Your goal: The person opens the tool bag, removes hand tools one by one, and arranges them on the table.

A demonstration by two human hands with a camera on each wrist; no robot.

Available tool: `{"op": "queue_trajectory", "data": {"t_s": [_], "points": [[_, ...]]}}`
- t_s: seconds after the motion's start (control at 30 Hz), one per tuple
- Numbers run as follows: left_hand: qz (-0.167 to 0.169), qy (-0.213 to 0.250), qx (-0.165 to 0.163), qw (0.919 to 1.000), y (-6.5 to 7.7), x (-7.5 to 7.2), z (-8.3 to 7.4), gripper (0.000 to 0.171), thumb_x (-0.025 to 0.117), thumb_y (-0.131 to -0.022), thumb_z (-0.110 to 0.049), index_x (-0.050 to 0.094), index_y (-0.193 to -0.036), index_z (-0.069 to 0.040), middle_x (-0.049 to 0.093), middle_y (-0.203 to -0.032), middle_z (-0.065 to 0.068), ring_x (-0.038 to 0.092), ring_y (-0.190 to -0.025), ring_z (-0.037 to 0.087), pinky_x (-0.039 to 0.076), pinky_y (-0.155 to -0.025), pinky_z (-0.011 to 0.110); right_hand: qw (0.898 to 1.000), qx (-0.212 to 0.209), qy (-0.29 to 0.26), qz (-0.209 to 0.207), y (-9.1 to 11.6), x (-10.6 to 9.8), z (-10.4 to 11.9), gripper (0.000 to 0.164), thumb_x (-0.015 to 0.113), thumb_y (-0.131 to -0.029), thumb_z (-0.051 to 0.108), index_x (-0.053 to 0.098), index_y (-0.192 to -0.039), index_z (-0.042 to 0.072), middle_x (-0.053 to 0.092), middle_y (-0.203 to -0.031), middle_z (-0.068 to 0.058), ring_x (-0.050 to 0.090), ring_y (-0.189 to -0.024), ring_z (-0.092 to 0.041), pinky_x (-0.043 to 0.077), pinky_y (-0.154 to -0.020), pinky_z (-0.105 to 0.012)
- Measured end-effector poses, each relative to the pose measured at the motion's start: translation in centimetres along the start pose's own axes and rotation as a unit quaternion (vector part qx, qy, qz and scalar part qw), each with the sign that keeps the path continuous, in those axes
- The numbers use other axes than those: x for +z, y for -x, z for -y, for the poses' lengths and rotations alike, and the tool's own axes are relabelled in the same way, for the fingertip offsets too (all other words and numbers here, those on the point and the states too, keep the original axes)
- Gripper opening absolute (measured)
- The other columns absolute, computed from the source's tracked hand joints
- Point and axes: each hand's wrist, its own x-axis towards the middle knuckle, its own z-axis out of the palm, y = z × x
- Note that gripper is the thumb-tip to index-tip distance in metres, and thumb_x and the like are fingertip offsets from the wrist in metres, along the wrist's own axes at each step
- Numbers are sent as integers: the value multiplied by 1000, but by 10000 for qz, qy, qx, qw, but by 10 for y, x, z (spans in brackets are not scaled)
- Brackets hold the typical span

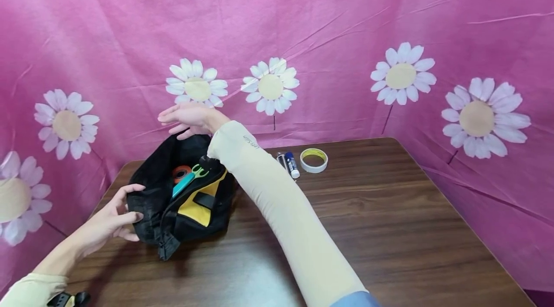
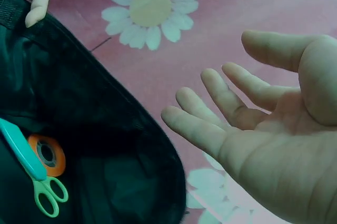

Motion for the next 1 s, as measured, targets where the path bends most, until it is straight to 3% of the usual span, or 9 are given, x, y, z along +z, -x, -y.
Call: {"op": "queue_trajectory", "data": {"t_s": [0.27, 0.47, 0.63, 0.77, 1.0], "points": [[-122, -129, -76, 9998, -2, -1, -2, 62, 52, -97, 7, 28, -139, -31, 49, -93, 16, 63, -84, 16, 61, -63, 49, 9991, 324, 289, -25, -24, 13, -12, 36, 62, -103, 17, 61, -137, 5, 58, -141, -4, 58, -125, -28, 55, -95, -38], [-161, -150, -74, 9997, -1, 0, 0, 63, 52, -96, 8, 28, -139, -31, 49, -93, 16, 63, -85, 17, 61, -63, 50, 9984, 555, -89, 56, -39, 24, -36, 33, 63, -102, 14, 65, -132, 3, 60, -139, -9, 57, -128, -30, 55, -95, -40], [-140, -64, -35, 9999, 0, 1, 4, 62, 52, -97, 7, 28, -140, -30, 48, -93, 16, 63, -85, 16, 61, -63, 50, 9967, 584, -545, -176, -47, 23, -55, 29, 62, -102, 15, 68, -128, 4, 63, -130, -10, 56, -128, -33, 57, -92, -42], [-79, 59, 49, 9999, -1, 1, 5, 62, 52, -97, 9, 28, -140, -29, 52, -93, 15, 64, -81, 17, 61, -62, 49, 9972, 550, -352, -377, -52, 20, -75, 28, 62, -103, 17, 69, -127, 6, 65, -128, -8, 58, -125, -32, 56, -93, -41], [-15, 146, 135, 9998, -1, 1, 5, 63, 51, -96, 10, 28, -139, -29, 54, -92, 14, 67, -77, 19, 61, -61, 49, 9957, 761, 30, -533, -55, 15, -110, 36, 56, -103, 10, 60, -137, -1, 51, -147, -22, 47, -135, -41, 48, -105, -47]]}}
